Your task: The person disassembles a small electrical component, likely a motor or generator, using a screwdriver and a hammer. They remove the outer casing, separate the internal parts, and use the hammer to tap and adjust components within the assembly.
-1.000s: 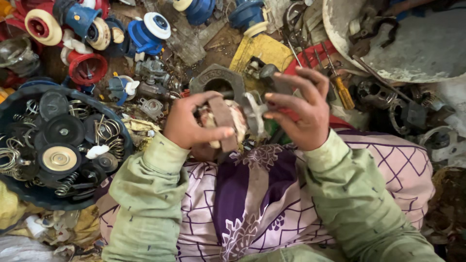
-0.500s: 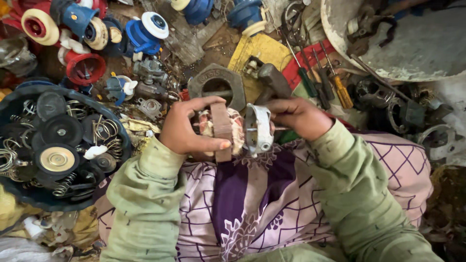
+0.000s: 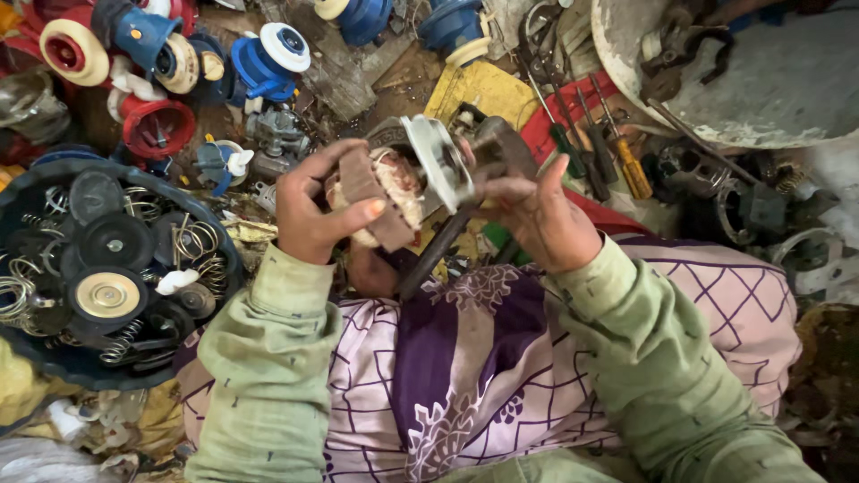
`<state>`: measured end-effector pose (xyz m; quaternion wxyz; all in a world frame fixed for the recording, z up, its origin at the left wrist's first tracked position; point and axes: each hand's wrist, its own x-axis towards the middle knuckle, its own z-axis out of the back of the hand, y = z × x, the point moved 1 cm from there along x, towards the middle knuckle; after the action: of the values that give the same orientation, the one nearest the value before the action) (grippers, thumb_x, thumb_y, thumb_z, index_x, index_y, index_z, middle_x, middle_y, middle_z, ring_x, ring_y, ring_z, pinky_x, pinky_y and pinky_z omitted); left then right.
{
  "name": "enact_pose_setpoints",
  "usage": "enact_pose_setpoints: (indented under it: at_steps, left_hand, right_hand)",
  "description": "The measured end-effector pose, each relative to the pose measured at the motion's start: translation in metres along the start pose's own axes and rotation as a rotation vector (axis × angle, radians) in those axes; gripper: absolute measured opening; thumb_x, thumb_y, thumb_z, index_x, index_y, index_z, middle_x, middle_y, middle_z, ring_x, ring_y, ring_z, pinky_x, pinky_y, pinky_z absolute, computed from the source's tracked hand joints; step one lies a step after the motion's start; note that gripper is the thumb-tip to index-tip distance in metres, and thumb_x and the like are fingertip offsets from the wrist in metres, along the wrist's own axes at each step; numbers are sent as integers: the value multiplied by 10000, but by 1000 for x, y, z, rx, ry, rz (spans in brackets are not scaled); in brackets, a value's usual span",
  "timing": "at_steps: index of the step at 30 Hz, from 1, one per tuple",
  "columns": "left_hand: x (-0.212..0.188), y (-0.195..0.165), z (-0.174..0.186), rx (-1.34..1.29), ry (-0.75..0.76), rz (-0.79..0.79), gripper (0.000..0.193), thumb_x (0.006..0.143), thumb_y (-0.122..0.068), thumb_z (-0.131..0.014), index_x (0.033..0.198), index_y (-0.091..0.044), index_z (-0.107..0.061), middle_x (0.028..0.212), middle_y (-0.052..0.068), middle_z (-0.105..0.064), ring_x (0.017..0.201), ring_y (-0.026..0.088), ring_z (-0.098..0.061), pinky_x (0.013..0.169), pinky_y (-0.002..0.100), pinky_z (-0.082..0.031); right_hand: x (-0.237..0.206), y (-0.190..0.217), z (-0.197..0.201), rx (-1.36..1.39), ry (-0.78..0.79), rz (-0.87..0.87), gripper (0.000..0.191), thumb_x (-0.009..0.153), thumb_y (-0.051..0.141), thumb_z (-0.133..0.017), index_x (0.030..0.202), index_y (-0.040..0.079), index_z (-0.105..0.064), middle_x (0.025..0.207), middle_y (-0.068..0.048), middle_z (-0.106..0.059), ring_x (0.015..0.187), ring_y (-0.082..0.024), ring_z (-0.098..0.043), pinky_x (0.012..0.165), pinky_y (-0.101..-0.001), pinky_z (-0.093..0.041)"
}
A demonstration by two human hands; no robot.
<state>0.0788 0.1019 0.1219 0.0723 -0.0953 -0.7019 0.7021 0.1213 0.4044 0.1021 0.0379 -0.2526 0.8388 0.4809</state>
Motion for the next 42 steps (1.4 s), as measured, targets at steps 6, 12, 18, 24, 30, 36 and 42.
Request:
enact_pose_setpoints:
  at_steps: [6, 12, 18, 24, 30, 36, 42]
  left_hand:
    - [2, -9, -7, 265, 82, -27, 750, 671, -345, -935, 1286, 5, -686, 1159, 96, -756, 1037, 142, -717, 960, 292, -570]
    - [-2, -19, -11, 223, 291, -69, 796, 627, -348, -945, 1291, 8, -688, 1163, 89, -757, 1068, 136, -692, 1002, 292, -532]
    - [-8, -15, -5, 26, 287, 4, 804, 633, -317, -931, 1323, 13, -683, 1183, 70, -733, 1080, 127, -669, 996, 278, -523]
    - [-2, -10, 10, -15, 76, -43, 740, 737, -346, -869, 1353, 14, -672, 1224, 59, -730, 1101, 134, -691, 1004, 281, -555]
    - [-1, -9, 3, 388, 104, -95, 811, 635, -422, -949, 1276, 5, -694, 1140, 86, -756, 1017, 159, -734, 949, 302, -584]
    - [-3, -14, -5, 292, 290, -148, 811, 628, -394, -946, 1290, 5, -703, 1165, 93, -768, 1061, 175, -730, 1003, 304, -548]
    - [-9, -16, 8, -164, 234, -29, 808, 690, -398, -904, 1339, 21, -667, 1172, 87, -745, 1039, 145, -718, 963, 286, -574]
  right_hand:
    - [-12, 29, -31, -1296, -220, 603, 815, 1082, 697, -215, 1280, 131, -767, 1395, -202, -448, 1350, -330, -412, 1198, -493, -313]
    - [-9, 46, -19, -1348, -158, 588, 777, 1109, 628, -157, 1171, 177, -786, 1502, -239, -456, 1418, -398, -385, 1229, -540, -214]
    - [1, 18, 17, -476, 69, 1, 1051, 998, 782, -64, 1222, -57, -655, 1346, -314, -571, 1501, -366, -425, 1303, -486, -245]
    - [-4, 10, 3, 124, 260, -67, 1211, 867, 807, 35, 1317, -64, -678, 1795, -136, -180, 1672, -316, -134, 1359, -493, -73]
    - [3, 18, -23, -1065, -107, 471, 1052, 1001, 740, 56, 1343, 140, -737, 1731, -193, -52, 1647, -343, 16, 1345, -464, 63]
    - [-2, 35, -5, -1358, -147, 472, 999, 1035, 690, 63, 1194, 232, -810, 1724, -199, -109, 1621, -388, 11, 1343, -505, 25]
    - [-4, 36, -10, -328, 284, 123, 1014, 1002, 795, 7, 1214, 154, -749, 1799, -149, -147, 1673, -342, -185, 1400, -492, -135]
